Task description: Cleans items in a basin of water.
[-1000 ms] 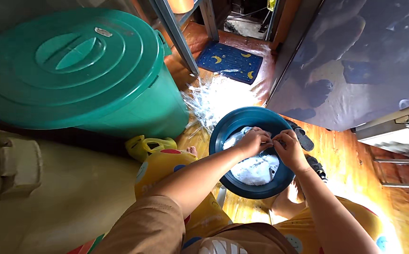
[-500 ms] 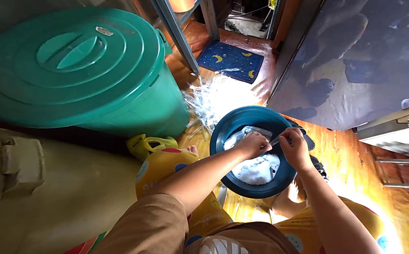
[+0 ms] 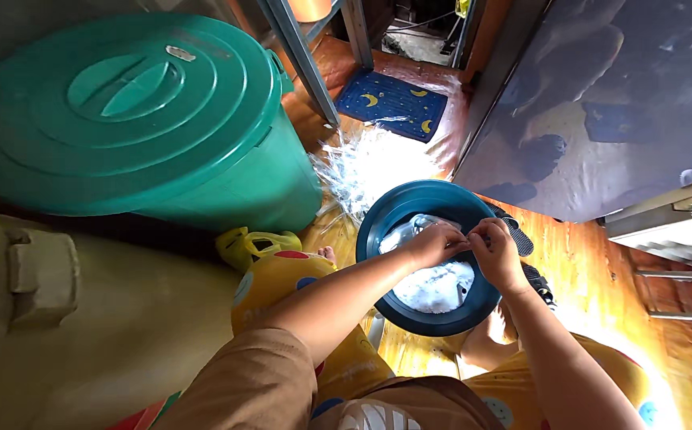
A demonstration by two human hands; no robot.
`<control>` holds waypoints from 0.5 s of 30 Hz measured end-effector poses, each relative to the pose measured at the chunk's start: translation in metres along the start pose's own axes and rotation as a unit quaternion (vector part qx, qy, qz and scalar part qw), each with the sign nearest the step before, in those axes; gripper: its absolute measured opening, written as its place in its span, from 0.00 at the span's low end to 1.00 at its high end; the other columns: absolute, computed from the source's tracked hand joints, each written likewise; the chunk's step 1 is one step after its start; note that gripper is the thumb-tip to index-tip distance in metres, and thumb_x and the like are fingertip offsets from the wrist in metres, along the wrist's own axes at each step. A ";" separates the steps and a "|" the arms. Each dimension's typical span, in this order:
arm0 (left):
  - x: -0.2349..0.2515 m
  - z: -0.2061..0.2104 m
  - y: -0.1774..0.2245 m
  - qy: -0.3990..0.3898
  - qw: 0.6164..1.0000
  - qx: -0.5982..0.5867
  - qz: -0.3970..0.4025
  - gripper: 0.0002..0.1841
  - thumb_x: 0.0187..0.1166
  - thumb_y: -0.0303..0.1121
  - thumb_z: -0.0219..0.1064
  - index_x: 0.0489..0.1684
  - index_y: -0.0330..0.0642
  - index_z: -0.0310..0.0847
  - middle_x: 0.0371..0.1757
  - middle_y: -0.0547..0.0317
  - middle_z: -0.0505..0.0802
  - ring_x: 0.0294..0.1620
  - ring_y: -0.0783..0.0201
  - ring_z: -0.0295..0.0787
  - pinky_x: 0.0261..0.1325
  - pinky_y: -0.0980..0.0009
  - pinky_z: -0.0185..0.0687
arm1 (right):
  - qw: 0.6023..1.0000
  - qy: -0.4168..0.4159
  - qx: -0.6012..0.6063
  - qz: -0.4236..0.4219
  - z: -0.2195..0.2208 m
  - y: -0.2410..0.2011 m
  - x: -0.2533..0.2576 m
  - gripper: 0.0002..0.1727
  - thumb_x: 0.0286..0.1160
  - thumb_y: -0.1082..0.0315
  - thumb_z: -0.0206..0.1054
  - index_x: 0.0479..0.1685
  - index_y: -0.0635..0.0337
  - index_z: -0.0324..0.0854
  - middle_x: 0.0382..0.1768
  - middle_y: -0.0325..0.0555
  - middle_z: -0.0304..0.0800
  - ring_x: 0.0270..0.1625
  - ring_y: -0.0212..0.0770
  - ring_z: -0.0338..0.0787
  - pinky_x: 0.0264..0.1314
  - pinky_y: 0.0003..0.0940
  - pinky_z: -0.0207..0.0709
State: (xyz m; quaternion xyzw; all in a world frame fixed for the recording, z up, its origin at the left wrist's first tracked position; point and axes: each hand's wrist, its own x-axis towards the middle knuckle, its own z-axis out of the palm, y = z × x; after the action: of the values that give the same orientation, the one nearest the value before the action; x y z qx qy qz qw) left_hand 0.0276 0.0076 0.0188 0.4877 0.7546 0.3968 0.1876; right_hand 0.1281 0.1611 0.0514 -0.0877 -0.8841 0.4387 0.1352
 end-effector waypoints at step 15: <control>-0.002 0.007 -0.028 -0.180 0.977 0.090 -0.076 0.20 0.93 0.41 0.53 0.62 0.43 0.91 0.70 0.53 0.92 0.80 0.52 0.79 0.86 0.46 0.63 | 0.998 0.067 0.008 -0.015 -0.026 -0.008 0.006 0.07 0.78 0.71 0.63 0.35 0.63 0.83 0.50 0.48 0.83 0.49 0.30 0.84 0.47 0.23 0.81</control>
State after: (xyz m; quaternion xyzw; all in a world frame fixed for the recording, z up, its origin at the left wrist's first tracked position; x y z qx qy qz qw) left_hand 0.0169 0.0025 -0.0083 0.5076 0.7760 0.2173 0.3049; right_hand 0.1307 0.1778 0.0736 -0.1023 -0.8709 0.4364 0.2016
